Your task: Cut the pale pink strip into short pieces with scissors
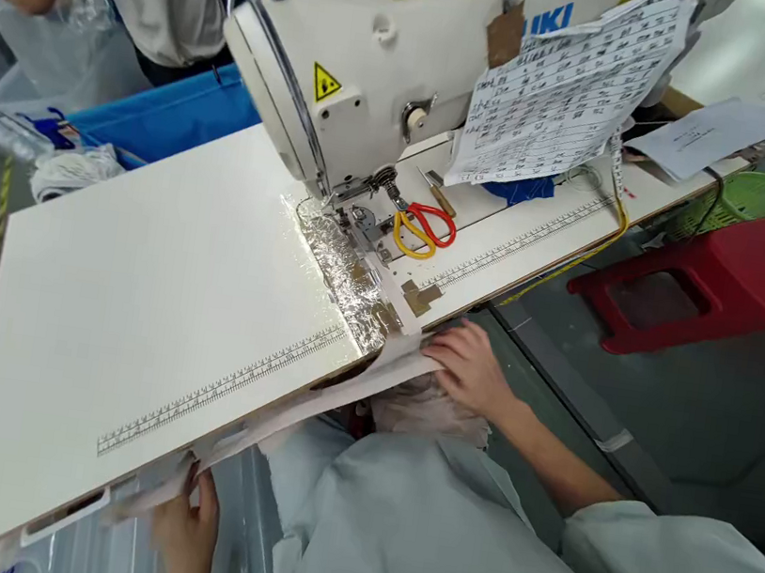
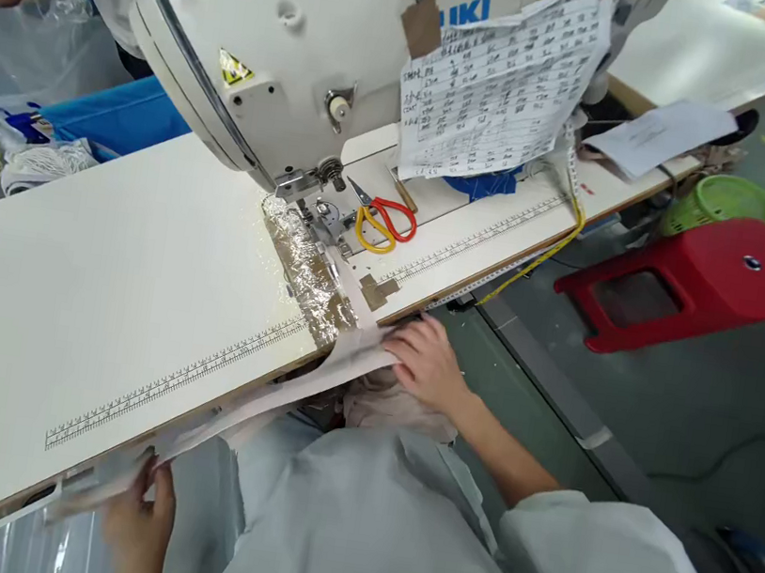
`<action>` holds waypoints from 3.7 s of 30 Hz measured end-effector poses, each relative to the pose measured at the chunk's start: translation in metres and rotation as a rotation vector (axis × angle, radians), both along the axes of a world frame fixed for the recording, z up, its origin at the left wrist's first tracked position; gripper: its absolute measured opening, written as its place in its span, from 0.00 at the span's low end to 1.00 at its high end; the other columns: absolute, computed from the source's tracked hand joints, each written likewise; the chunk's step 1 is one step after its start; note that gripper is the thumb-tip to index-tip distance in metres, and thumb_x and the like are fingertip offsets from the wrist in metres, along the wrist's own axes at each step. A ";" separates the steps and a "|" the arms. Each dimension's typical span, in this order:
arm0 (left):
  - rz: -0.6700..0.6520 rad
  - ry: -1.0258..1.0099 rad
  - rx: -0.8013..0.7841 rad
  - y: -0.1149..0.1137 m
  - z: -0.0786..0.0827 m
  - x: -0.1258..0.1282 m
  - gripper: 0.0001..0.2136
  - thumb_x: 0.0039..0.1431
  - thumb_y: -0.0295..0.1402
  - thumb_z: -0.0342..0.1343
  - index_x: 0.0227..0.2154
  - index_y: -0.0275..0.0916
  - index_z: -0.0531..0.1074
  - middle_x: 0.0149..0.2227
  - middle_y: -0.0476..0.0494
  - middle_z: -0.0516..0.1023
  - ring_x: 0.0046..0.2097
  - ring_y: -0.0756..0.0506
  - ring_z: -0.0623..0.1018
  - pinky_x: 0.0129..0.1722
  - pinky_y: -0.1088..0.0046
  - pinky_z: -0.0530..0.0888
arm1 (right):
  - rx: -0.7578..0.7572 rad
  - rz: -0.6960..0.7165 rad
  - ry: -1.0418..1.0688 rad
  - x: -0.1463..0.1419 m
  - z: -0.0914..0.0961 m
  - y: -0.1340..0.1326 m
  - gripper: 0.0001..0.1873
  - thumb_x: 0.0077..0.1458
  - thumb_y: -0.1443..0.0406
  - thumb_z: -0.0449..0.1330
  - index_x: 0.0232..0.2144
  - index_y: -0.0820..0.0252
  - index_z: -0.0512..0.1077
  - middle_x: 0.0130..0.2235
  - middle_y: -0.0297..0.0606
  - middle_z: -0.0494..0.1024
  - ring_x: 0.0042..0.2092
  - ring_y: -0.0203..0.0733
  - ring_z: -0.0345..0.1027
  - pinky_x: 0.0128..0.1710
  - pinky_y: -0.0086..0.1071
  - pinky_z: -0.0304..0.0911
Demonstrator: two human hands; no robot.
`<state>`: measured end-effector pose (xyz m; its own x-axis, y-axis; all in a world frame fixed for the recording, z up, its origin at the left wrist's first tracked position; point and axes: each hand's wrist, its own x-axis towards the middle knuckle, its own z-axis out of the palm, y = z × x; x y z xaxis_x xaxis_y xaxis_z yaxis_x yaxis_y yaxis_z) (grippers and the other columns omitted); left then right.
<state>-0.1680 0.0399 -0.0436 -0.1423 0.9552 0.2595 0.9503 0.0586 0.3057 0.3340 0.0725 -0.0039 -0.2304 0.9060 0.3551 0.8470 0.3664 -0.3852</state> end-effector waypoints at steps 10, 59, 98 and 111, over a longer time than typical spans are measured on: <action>-0.106 -0.371 -0.199 -0.003 -0.025 0.084 0.22 0.64 0.42 0.48 0.56 0.36 0.68 0.55 0.32 0.73 0.58 0.35 0.73 0.52 0.56 0.76 | -0.633 -0.047 -0.333 -0.035 -0.056 0.004 0.09 0.60 0.64 0.64 0.37 0.67 0.77 0.36 0.49 0.76 0.38 0.52 0.70 0.41 0.38 0.57; -0.770 -0.387 -0.756 0.043 -0.025 0.269 0.15 0.67 0.33 0.47 0.47 0.37 0.78 0.53 0.36 0.75 0.59 0.36 0.69 0.61 0.54 0.66 | -0.762 -0.136 -0.222 -0.033 -0.037 0.010 0.07 0.63 0.66 0.57 0.40 0.62 0.74 0.37 0.39 0.78 0.36 0.41 0.71 0.32 0.28 0.58; -0.795 -0.568 -1.009 0.080 0.191 0.121 0.18 0.60 0.50 0.54 0.23 0.44 0.76 0.21 0.46 0.74 0.23 0.47 0.70 0.23 0.73 0.65 | -0.637 0.504 0.360 0.050 0.134 -0.012 0.13 0.71 0.59 0.55 0.38 0.56 0.76 0.32 0.37 0.76 0.35 0.37 0.70 0.40 0.28 0.66; -0.216 0.170 0.391 0.105 0.178 0.022 0.10 0.66 0.39 0.52 0.42 0.45 0.77 0.38 0.49 0.80 0.41 0.40 0.78 0.45 0.57 0.75 | 0.403 -0.268 -0.379 0.110 0.122 0.073 0.16 0.69 0.57 0.51 0.41 0.55 0.77 0.42 0.40 0.80 0.49 0.44 0.70 0.60 0.46 0.53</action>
<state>-0.1456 0.1447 0.1348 0.1246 0.7842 0.6079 0.9665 -0.2345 0.1045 0.4435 0.1458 0.1186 -0.1908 0.7611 0.6199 0.9806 0.1762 0.0855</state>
